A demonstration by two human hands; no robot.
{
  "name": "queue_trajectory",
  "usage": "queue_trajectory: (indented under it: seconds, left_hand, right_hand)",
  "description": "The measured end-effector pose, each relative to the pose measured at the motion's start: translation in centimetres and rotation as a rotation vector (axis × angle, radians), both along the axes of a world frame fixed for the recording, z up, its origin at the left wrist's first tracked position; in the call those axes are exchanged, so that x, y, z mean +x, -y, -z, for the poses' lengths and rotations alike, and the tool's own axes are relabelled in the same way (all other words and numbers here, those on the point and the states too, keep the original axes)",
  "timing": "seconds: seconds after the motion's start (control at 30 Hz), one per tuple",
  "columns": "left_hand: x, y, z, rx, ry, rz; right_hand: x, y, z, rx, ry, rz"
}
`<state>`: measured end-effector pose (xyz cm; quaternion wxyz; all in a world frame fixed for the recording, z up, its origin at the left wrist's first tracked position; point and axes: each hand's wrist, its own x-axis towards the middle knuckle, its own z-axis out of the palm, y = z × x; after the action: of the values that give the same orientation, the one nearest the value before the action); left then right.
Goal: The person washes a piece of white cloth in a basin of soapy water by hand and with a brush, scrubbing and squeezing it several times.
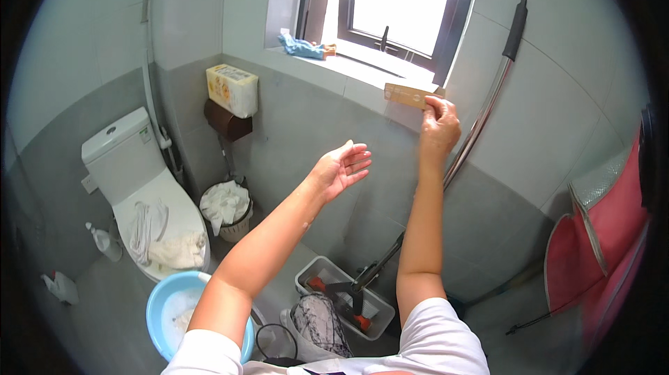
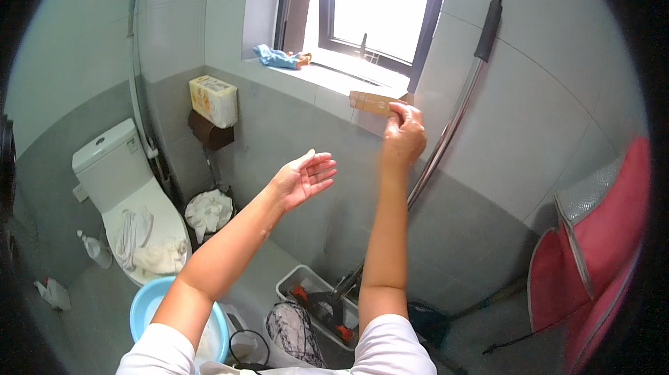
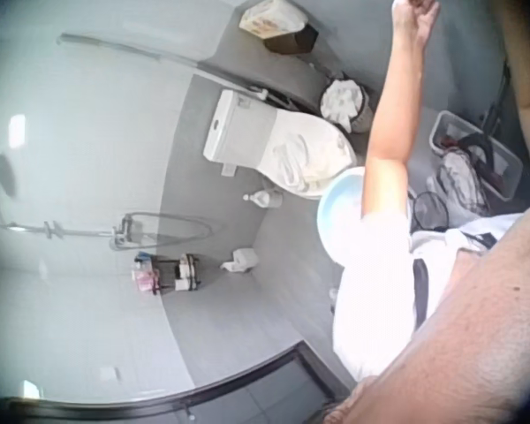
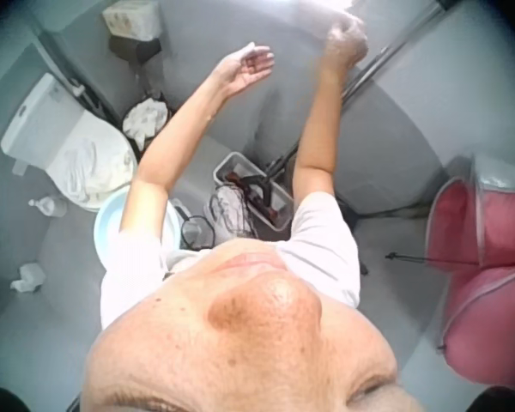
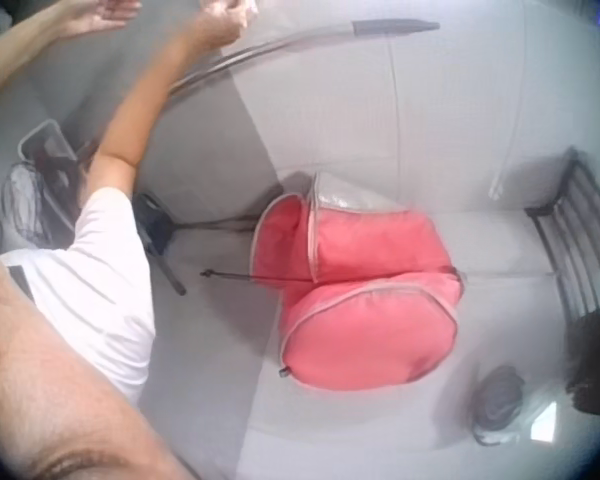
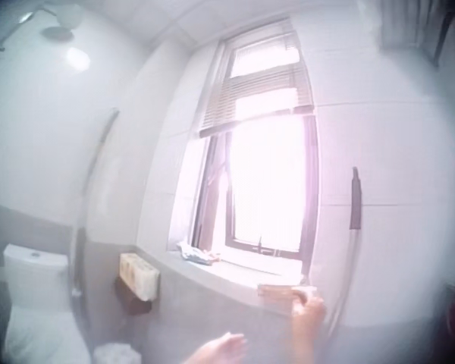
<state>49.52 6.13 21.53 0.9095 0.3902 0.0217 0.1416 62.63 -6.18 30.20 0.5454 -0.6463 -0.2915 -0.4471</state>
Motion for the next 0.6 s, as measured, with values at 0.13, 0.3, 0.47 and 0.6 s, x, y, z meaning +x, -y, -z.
queue_trajectory:
  seconds: [0.13,0.3,0.47,0.6]
  left_hand:
    - [-1.4,0.5,-0.1,-0.068,0.016,0.016]
    - [-4.4,0.9,-0.6,-0.088,0.044,-0.060]
    - [-11.2,-0.7,1.2,-0.168,0.063,-0.183]
    - [-18.4,-1.1,4.5,-0.145,0.043,-0.364]
  right_hand:
    - [-2.1,2.5,0.2,0.013,0.132,-0.002]
    - [-7.2,4.6,1.5,-0.101,0.134,-0.077]
    - [-13.8,1.3,4.9,-0.288,0.188,-0.450]
    - [-20.2,-1.5,9.1,-0.401,0.196,-0.752]
